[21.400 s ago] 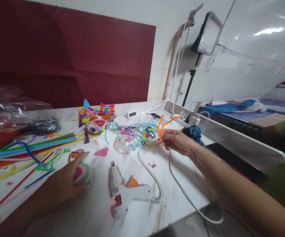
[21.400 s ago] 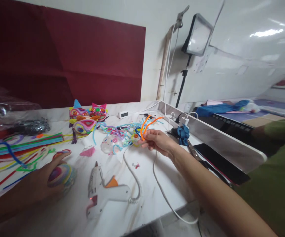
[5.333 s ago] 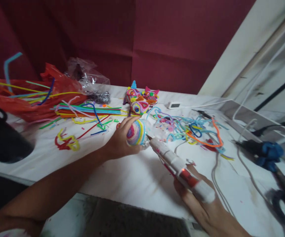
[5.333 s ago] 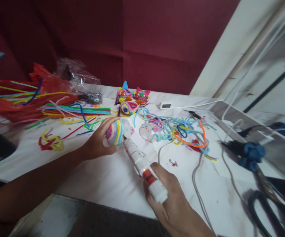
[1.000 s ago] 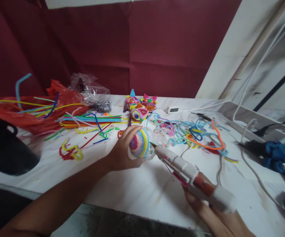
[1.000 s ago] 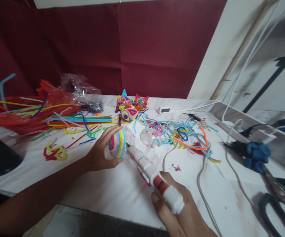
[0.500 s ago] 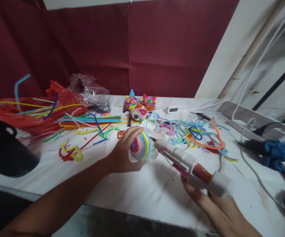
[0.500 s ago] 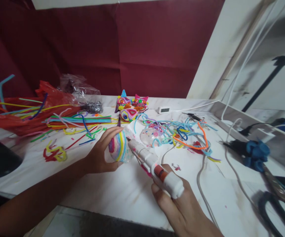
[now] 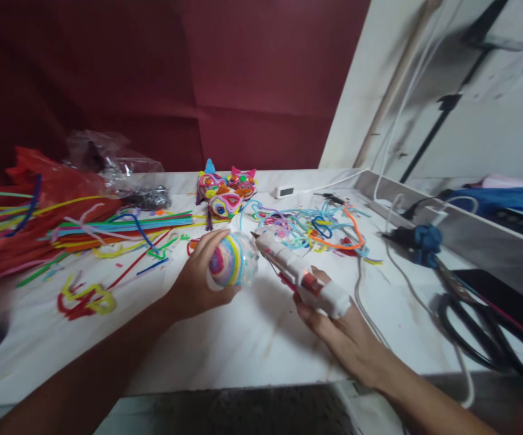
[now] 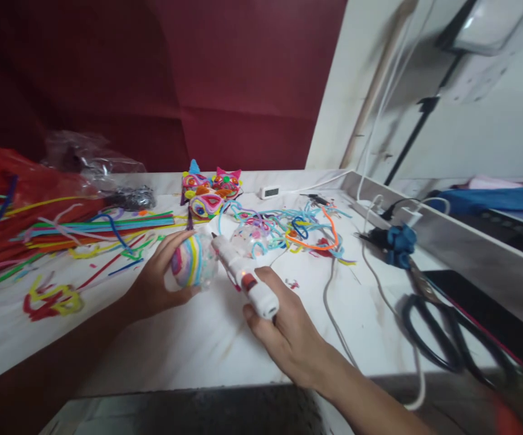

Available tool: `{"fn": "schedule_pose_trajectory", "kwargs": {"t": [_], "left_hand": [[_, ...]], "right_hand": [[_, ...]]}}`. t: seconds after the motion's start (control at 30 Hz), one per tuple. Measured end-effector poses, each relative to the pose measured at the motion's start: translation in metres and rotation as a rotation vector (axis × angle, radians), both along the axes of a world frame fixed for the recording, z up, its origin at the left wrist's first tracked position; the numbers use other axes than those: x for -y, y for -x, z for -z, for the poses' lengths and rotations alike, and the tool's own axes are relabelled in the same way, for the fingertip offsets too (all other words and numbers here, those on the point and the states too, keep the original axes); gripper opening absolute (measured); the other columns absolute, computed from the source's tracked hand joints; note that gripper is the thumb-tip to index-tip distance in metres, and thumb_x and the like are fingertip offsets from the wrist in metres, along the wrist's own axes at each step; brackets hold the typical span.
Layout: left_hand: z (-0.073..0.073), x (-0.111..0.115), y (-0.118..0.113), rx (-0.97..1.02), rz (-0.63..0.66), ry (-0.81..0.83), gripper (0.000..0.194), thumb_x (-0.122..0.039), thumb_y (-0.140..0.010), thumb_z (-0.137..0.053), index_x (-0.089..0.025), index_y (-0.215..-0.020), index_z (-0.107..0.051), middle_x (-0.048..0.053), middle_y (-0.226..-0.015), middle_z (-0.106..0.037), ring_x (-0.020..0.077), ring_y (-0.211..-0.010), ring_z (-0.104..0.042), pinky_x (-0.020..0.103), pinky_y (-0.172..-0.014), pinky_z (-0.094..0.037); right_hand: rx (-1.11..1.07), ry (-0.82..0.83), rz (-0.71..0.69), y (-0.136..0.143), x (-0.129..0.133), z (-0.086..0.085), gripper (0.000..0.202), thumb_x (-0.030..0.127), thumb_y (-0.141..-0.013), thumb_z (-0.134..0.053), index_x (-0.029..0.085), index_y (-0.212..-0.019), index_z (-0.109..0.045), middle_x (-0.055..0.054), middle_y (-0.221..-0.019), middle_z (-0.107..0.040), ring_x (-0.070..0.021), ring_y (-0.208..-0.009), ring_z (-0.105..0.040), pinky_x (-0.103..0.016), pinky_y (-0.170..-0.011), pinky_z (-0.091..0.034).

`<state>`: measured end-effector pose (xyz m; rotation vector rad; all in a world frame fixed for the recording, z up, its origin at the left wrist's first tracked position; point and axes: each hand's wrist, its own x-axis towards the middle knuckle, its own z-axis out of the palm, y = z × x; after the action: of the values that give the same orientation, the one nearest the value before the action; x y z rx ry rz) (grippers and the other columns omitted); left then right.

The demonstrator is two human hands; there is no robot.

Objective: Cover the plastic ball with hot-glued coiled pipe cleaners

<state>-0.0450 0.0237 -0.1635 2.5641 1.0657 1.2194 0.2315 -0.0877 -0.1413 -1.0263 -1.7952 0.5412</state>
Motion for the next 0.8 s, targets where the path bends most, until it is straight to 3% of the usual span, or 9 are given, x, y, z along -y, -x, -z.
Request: {"fn": "schedule_pose_trajectory", "kwargs": {"t": [0.2,0.3,0.37,0.57,0.8], "left_hand": [[-0.003,-0.009,-0.002,0.123,-0.144,0.066,0.084,-0.042,-0.077,-0.079,-0.021,-0.154,-0.053,0.015,-0.154,-0.062,0.0396,-0.146,-0.060,0.052,-0.122,-0.054],[-0.012,-0.008,-0.003,0.165,-0.187,0.061,0.081,-0.041,-0.076,-0.077,-0.020,-0.151,-0.054,0.014,-0.151,-0.064,0.0397,-0.144,-0.061,0.054,-0.123,-0.053],[-0.017,-0.006,-0.004,0.171,-0.200,0.066,0.082,-0.042,-0.075,-0.078,-0.021,-0.151,-0.054,0.014,-0.150,-0.065,0.0409,-0.145,-0.061,0.055,-0.124,-0.053],[-0.024,-0.006,-0.002,0.172,-0.224,0.032,0.080,-0.044,-0.077,-0.076,-0.020,-0.150,-0.054,0.017,-0.153,-0.062,0.0437,-0.146,-0.060,0.060,-0.125,-0.052],[-0.023,-0.009,0.000,0.201,-0.256,-0.042,0.080,-0.047,-0.076,-0.073,-0.020,-0.150,-0.055,0.017,-0.150,-0.065,0.0420,-0.142,-0.064,0.060,-0.121,-0.056]], "right_hand": [[0.055,-0.040,0.042,-0.006,-0.014,0.004,0.006,0.022,-0.097,-0.057,0.026,-0.101,-0.056,-0.002,-0.096,-0.062,-0.0212,-0.086,-0.062,-0.035,-0.078,-0.051],[0.012,0.024,0.067,-0.007,-0.016,0.009,0.002,0.027,-0.097,-0.058,0.025,-0.098,-0.058,0.000,-0.088,-0.059,-0.0200,-0.079,-0.058,-0.034,-0.074,-0.048],[-0.082,0.102,0.073,-0.008,-0.016,0.013,0.011,0.034,-0.098,-0.058,0.025,-0.091,-0.058,0.000,-0.083,-0.059,-0.0194,-0.074,-0.055,-0.033,-0.068,-0.045],[-0.431,0.380,-0.085,-0.009,-0.013,0.011,0.031,0.051,-0.091,-0.064,0.021,-0.096,-0.070,-0.002,-0.075,-0.062,-0.0165,-0.062,-0.049,-0.031,-0.058,-0.038],[-0.513,0.447,-0.177,-0.005,-0.009,0.008,0.043,0.061,-0.088,-0.064,0.020,-0.094,-0.074,-0.001,-0.068,-0.060,-0.0134,-0.050,-0.041,-0.030,-0.052,-0.035]]}}
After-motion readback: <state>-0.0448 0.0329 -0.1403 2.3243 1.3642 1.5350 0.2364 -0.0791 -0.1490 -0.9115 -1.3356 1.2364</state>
